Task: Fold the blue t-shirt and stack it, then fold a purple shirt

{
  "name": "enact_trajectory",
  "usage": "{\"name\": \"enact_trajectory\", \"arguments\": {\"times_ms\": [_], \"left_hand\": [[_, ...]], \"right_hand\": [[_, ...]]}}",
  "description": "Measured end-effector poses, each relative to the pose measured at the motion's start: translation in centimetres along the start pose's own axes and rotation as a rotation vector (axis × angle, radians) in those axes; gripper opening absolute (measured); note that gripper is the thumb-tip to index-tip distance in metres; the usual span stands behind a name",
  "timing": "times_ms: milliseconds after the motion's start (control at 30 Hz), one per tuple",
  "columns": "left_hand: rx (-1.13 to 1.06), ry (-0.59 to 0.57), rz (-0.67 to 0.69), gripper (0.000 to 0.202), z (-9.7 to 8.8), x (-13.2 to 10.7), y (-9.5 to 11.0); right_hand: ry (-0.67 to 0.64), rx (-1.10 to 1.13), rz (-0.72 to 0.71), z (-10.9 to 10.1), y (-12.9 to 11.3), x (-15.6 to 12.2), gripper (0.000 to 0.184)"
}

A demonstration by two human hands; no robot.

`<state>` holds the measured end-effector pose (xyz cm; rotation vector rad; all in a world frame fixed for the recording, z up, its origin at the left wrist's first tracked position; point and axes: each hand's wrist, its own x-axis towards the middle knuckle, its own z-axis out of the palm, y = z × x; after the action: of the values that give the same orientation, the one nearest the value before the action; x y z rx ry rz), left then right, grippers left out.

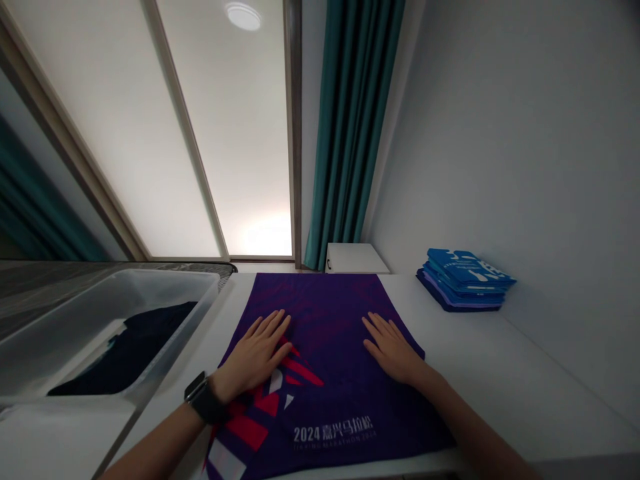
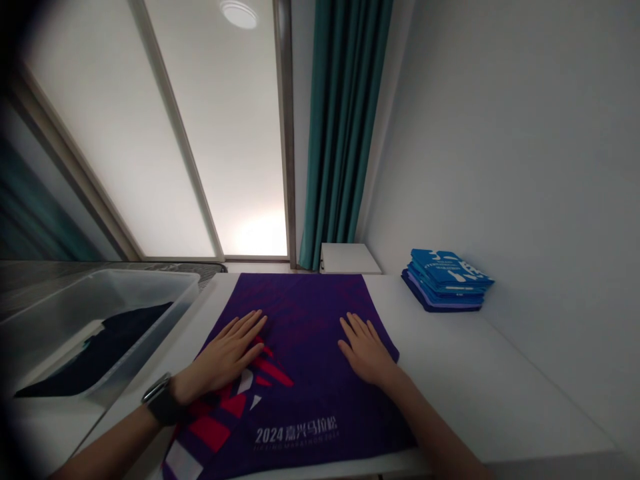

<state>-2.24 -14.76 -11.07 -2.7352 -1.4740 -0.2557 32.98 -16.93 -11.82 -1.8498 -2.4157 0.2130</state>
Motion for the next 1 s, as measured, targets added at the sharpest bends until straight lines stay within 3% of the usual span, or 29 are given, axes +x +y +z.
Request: {"name": "enact_trajectory", "arguments": {"times_ms": [133, 267, 467, 600, 833, 1000], "left_hand": [[-0.024, -0.024, -0.025, 0.058, 0.1, 3.0, -0.6], [-0.055, -0.014, -0.044, 0.056, 0.7, 4.3, -1.6], [-0.059, -0.035, -0.085, 0.057, 1.7, 4.5, -2.5], [-0.072, -0.031, -0.089, 0.056, 1.9, 4.4, -3.2], [-0.08, -0.005, -0.066, 0.052, 2.0, 4.2, -4.2], [-0.052, 0.009, -0.051, 0.05, 2.2, 3.9, -4.4]], "right_hand": [[-0.051, 0.022, -0.04, -0.2, 0.0, 2.8, 0.064], [-0.047, 0.054, -0.085, -0.1, 0.0, 5.1, 0.064], [-0.067, 0.079, -0.118, -0.6, -1.1, 8.2, 0.062], [-0.004, 0.046, -0.142, -0.1, -1.8, 9.6, 0.061], [0.1, -0.012, -0.13, 2.3, -1.4, 10.1, 0.063], [0.128, -0.012, -0.139, 2.8, -1.2, 10.0, 0.061]]}}
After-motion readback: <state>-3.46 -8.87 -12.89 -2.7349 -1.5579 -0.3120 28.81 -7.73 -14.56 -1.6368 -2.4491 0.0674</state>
